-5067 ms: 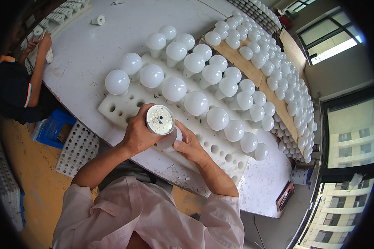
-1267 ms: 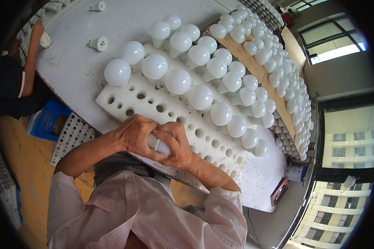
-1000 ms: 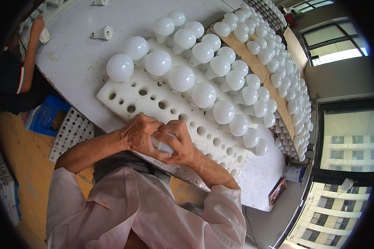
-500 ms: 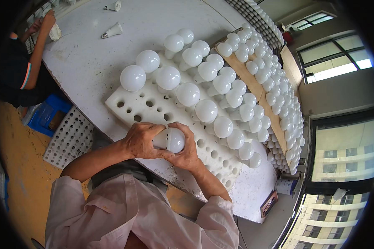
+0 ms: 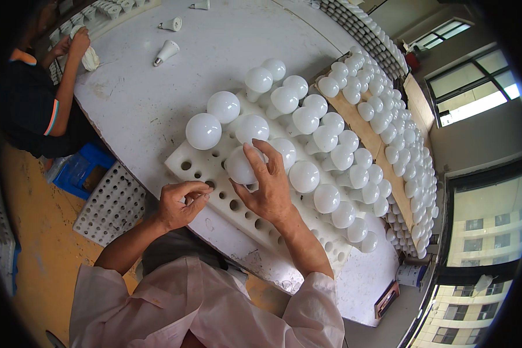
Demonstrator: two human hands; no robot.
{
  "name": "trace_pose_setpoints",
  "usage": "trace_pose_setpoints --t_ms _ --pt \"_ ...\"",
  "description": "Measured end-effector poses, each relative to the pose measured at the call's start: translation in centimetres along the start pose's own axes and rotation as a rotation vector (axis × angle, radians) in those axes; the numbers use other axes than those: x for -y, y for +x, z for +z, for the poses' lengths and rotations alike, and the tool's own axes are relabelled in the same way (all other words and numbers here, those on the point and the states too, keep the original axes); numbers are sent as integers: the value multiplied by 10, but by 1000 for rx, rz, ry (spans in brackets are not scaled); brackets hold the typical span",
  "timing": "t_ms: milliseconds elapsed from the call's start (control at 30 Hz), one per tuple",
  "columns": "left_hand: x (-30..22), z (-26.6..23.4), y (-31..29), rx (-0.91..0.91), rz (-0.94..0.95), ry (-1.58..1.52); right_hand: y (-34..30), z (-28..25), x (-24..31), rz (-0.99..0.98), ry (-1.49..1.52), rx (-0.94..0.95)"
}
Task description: The person assembles light bulbs by attaching translucent covers onto bulb bases by hand and placing the assembled bulbs into a foam tray.
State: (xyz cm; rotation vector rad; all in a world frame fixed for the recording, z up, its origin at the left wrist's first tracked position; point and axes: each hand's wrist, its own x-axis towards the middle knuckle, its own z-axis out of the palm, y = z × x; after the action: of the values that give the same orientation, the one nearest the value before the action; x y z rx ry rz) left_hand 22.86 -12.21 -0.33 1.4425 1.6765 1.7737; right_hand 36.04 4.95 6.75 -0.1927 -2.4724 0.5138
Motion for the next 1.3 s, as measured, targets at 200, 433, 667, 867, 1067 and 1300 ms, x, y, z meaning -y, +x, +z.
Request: trace_pose_setpoints --t_ms 200,433,667,867,1067,1300 --pt "16 -49 15 -300 11 38 -8 9 -4 -57 -57 -27" --pt "90 -122 125 -547 -230 172 -23 28 -13 -40 -67 -108" --pt "192 -174 222 -579 -529 879 -30 19 -18 -99 -50 -173" --pt "237 -205 255 -476 -883 1216 -25 13 -19 -58 21 -153" --pt "265 -217 267 -503 -794 1222 -19 -1 -14 -18 154 -156" --pt "222 -183 193 -283 -439 922 15 -77 -29 -42 -135 -181"
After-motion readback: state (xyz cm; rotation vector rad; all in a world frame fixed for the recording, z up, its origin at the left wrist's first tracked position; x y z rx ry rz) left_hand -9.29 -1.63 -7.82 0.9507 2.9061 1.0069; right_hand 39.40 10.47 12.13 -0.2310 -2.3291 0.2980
